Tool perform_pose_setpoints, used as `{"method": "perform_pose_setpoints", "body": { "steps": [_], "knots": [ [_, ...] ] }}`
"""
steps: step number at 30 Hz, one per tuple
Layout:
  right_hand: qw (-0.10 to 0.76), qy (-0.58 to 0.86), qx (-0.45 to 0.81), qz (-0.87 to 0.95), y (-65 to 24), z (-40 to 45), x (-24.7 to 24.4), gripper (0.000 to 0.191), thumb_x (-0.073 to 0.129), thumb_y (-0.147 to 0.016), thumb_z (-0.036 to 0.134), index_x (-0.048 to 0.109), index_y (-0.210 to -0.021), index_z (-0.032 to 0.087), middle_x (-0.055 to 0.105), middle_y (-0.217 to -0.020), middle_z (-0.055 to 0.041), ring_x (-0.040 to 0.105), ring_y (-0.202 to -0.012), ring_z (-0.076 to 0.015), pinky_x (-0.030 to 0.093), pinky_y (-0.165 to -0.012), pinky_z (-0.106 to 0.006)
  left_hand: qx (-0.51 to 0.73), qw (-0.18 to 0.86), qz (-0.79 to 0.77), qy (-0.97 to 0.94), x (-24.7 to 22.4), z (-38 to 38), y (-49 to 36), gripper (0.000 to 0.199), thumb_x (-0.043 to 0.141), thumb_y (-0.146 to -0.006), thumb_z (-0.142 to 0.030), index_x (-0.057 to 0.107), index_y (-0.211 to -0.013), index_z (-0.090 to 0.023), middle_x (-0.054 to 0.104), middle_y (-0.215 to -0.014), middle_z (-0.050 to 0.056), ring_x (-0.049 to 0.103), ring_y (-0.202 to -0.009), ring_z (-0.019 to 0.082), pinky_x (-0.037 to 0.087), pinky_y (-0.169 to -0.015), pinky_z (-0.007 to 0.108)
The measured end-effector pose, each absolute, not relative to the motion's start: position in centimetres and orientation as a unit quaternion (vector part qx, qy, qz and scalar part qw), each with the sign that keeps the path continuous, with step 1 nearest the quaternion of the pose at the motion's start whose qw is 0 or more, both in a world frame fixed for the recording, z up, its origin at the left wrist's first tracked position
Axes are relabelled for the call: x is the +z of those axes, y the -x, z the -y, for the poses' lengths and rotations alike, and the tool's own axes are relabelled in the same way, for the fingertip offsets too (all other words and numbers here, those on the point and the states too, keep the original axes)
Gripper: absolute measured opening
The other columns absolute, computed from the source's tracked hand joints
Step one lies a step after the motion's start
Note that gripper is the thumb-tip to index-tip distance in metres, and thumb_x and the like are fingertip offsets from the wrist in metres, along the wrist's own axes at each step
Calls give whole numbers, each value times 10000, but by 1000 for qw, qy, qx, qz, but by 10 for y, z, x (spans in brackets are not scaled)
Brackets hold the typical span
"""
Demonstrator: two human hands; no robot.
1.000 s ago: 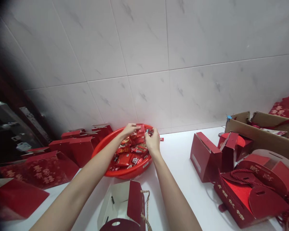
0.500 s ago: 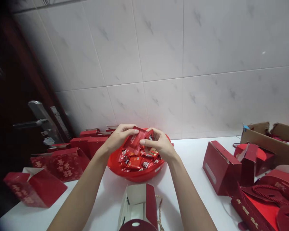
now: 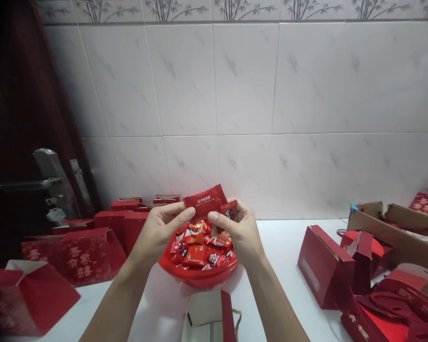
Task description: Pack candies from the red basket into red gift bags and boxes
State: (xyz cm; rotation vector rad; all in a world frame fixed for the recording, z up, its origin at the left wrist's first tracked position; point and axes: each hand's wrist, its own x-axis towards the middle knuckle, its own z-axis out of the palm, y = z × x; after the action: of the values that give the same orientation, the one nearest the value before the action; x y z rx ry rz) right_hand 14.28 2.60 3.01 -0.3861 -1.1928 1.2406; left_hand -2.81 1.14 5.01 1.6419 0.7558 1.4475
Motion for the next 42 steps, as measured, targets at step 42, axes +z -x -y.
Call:
{"method": "perform_pose_setpoints", "body": {
  "steps": [42],
  "knots": [
    [700, 262, 362, 557, -151, 2, 45, 217, 828, -734, 334, 712, -881, 223, 706, -765, -7, 572, -559, -108, 492, -476, -228, 572, 394, -298, -655, 47, 10, 15, 262, 764, -817, -363, 795, -998, -176, 795, -997, 92, 741, -917, 247, 598, -830, 322]
  ]
}}
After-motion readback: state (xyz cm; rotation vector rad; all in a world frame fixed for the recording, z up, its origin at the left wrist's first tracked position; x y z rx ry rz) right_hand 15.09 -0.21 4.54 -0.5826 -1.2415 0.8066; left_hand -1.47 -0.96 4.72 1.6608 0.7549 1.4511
